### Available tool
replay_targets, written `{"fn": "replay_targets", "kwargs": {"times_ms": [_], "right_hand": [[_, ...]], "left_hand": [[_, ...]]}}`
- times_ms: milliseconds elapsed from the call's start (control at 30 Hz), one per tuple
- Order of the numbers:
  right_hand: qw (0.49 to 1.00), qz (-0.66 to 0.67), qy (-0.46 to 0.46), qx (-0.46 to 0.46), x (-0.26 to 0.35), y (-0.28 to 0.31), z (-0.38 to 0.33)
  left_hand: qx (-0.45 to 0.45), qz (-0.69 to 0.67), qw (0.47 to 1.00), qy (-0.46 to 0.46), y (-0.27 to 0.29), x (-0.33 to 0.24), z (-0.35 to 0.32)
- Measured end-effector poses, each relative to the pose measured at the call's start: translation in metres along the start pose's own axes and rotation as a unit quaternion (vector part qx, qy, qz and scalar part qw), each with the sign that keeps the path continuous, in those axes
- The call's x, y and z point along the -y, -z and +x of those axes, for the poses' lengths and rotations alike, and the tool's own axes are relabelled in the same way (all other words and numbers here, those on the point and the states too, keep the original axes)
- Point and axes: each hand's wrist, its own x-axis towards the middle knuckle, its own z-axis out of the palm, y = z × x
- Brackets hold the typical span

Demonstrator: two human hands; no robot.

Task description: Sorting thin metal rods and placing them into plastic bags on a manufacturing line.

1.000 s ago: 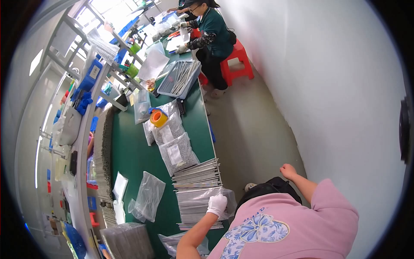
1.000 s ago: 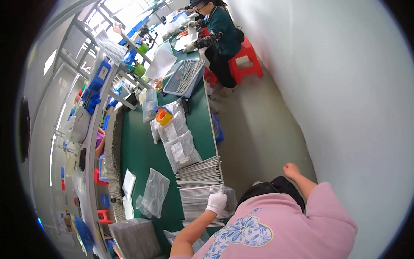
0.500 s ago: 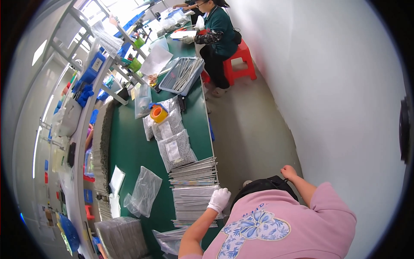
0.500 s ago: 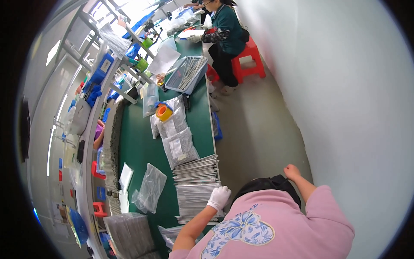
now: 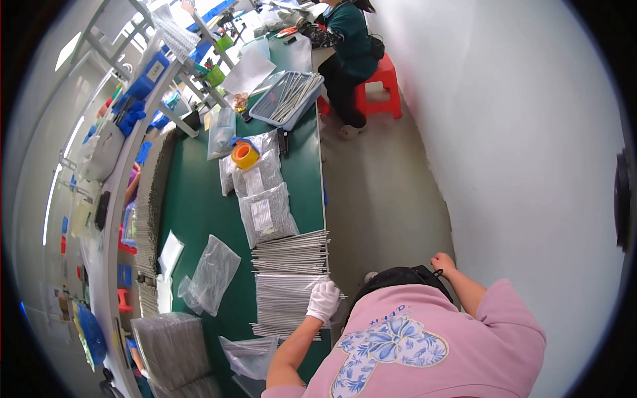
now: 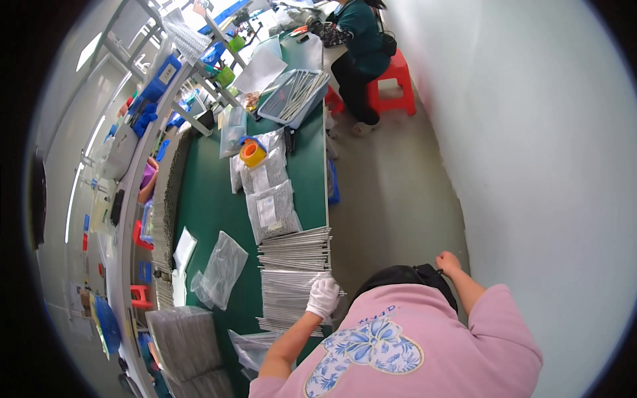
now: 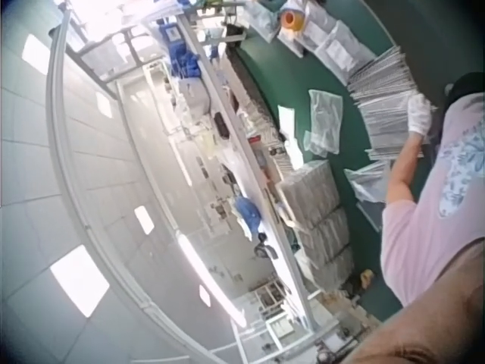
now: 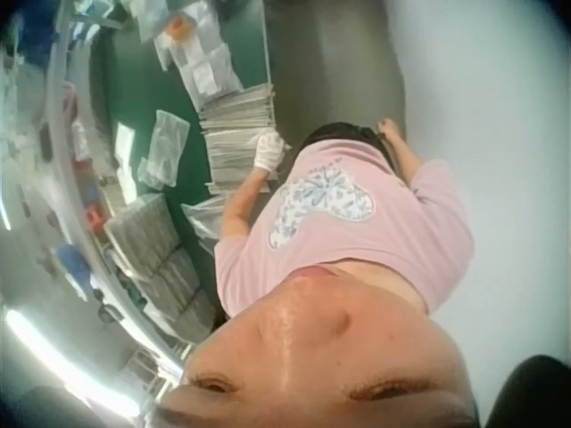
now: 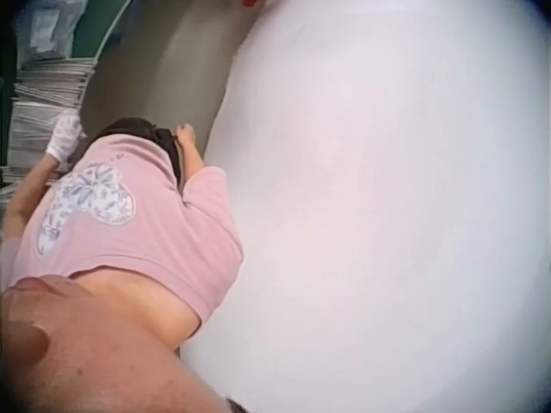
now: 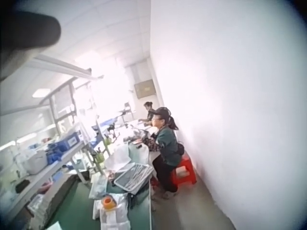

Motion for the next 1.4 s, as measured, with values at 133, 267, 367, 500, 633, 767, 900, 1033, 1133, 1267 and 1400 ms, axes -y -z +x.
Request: {"fn": "replay_targets", "kwargs": {"times_ms": [133, 267, 367, 500, 633, 767, 900, 1033, 1133, 1267, 1400], "right_hand": [[1.0, -0.01, -0.009, -0.006, -0.005, -0.001, 0.003], [0.999, -0.03, 0.01, 0.008, -0.009, -0.002, 0.009], [0.999, -0.031, 0.023, 0.038, -0.011, -0.002, 0.017], [0.997, -0.029, 0.071, 0.03, -0.015, -0.001, 0.027], [0.994, -0.043, 0.097, 0.017, -0.02, 0.004, 0.029], [0.994, -0.051, 0.071, 0.062, -0.006, 0.014, 0.021], [0.992, -0.047, 0.102, 0.049, -0.028, 0.008, 0.035], [0.993, -0.051, 0.084, 0.065, -0.034, 0.007, 0.038], [0.99, -0.025, 0.11, 0.08, -0.036, 0.001, 0.043], [0.988, -0.002, 0.098, 0.116, -0.021, -0.003, 0.042], [0.986, -0.025, 0.061, 0.152, 0.003, -0.004, 0.041]], "left_hand": [[0.111, -0.061, 0.992, -0.028, 0.017, -0.012, 0.009], [0.22, -0.114, 0.967, -0.064, 0.021, -0.016, 0.012], [0.281, -0.152, 0.947, 0.002, 0.026, -0.022, 0.024], [0.226, -0.197, 0.953, 0.032, 0.027, -0.028, 0.043], [0.208, -0.243, 0.946, 0.05, 0.047, -0.033, 0.049], [0.162, -0.256, 0.951, 0.062, 0.065, -0.033, 0.04], [0.024, -0.345, 0.937, 0.048, 0.081, -0.04, 0.035], [-0.101, -0.383, 0.917, 0.046, 0.093, -0.048, 0.042], [-0.189, -0.428, 0.882, 0.065, 0.104, -0.046, 0.037], [-0.447, -0.107, 0.849, 0.262, 0.128, -0.044, 0.007], [-0.592, -0.538, 0.56, 0.217, 0.185, -0.038, -0.005]]}}
